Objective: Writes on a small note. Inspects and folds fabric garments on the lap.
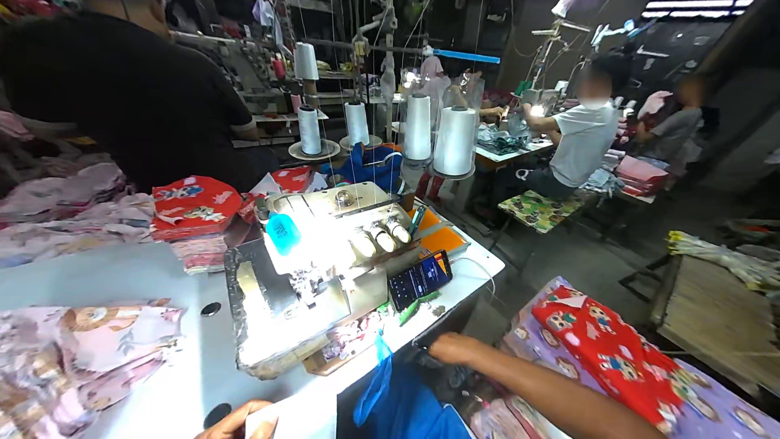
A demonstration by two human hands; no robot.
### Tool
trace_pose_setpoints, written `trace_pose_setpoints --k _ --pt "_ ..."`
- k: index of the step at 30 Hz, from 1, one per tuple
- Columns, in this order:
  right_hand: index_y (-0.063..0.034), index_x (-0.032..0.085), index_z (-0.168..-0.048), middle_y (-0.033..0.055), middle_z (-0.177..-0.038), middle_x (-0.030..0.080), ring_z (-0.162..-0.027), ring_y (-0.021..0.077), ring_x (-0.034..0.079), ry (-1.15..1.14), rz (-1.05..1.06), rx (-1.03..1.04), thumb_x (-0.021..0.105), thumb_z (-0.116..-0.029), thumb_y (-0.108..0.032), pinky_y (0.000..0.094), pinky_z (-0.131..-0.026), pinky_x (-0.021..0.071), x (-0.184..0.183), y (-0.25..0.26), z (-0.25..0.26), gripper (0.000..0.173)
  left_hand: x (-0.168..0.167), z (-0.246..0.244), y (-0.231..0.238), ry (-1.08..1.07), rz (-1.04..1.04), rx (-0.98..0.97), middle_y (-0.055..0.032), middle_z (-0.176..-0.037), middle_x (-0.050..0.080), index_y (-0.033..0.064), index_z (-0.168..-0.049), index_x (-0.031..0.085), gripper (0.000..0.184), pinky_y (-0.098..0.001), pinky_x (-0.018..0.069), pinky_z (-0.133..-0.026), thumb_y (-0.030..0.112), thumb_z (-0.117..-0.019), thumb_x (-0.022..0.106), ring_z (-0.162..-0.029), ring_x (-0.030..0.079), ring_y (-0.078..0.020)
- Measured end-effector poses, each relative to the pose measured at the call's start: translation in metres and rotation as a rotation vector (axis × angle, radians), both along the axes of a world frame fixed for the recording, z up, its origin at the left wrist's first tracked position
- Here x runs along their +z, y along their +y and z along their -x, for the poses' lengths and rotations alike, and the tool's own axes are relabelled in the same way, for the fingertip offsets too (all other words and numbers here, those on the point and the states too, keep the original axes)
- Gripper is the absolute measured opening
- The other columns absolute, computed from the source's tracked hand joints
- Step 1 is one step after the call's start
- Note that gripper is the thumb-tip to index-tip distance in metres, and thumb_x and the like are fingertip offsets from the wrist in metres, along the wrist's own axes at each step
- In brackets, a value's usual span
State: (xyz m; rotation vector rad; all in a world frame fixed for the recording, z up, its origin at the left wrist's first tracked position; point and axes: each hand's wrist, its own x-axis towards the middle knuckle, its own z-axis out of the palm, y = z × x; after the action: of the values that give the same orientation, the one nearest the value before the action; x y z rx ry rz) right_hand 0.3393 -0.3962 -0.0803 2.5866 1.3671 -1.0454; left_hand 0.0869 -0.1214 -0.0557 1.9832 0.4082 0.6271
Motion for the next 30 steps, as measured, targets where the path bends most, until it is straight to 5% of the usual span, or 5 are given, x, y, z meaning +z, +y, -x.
trace_pose_setpoints --k 8,17,24,28,30 --pt "0.0151 0.060 -0.129 0.0361 -0.137 0.057 -0.134 0.0512 0.050 0.101 0.070 -0.107 0.046 -0.1089 -0.016 0.0635 -0.113 0.0326 -0.008 0.009 0.004 0.040 -0.009 0.003 0.009 -0.047 0.036 -0.024 0.0115 -0.075 0.065 0.0013 -0.089 0.069 0.014 -0.0080 0.0478 -0.064 0.013 -0.0862 0.061 -0.068 0.058 0.0127" --pt "0.0163 0.068 -0.106 0.0367 -0.111 0.067 -0.112 0.0539 0.062 -0.073 -0.242 -0.215 0.059 -0.1000 -0.006 0.0666 -0.099 0.0448 -0.027 -0.015 -0.004 0.025 -0.023 0.006 0.018 -0.087 -0.038 -0.003 0.0103 -0.078 0.066 0.0026 -0.090 0.070 0.024 -0.0079 0.0479 -0.065 0.026 -0.0873 0.062 -0.070 0.058 0.0135" --pt "0.0074 0.064 -0.118 0.0112 -0.115 0.072 -0.110 0.0109 0.067 -0.186 -1.125 -0.301 0.048 -0.1075 -0.015 0.0316 -0.100 0.0540 -0.012 -0.063 0.013 0.030 -0.001 0.026 0.014 0.086 0.135 0.020 0.0056 -0.064 0.060 0.0048 -0.099 0.069 0.009 -0.0139 0.0490 -0.047 0.012 -0.0947 0.067 -0.047 0.054 0.0027" --pt "0.0042 0.029 -0.149 -0.0066 -0.098 0.068 -0.072 0.0001 0.066 0.066 -1.269 -0.446 0.054 -0.1040 -0.012 0.0196 -0.066 0.0594 0.032 -0.063 0.045 0.054 -0.001 0.043 0.019 0.086 0.055 0.109 -0.0023 -0.067 0.061 0.0056 -0.107 0.067 0.012 -0.0190 0.0491 -0.043 0.015 -0.1006 0.065 -0.045 0.054 -0.0038" --pt "-0.0151 0.039 -0.141 -0.0096 -0.097 0.070 -0.060 0.0006 0.063 0.341 -1.319 -0.459 0.058 -0.1035 -0.015 0.0160 -0.051 0.0548 0.043 -0.047 0.066 0.043 -0.001 0.052 0.015 0.078 0.002 0.151 -0.0061 -0.069 0.062 0.0058 -0.109 0.067 0.014 -0.0211 0.0473 -0.041 0.017 -0.1016 0.065 -0.044 0.054 -0.0068"
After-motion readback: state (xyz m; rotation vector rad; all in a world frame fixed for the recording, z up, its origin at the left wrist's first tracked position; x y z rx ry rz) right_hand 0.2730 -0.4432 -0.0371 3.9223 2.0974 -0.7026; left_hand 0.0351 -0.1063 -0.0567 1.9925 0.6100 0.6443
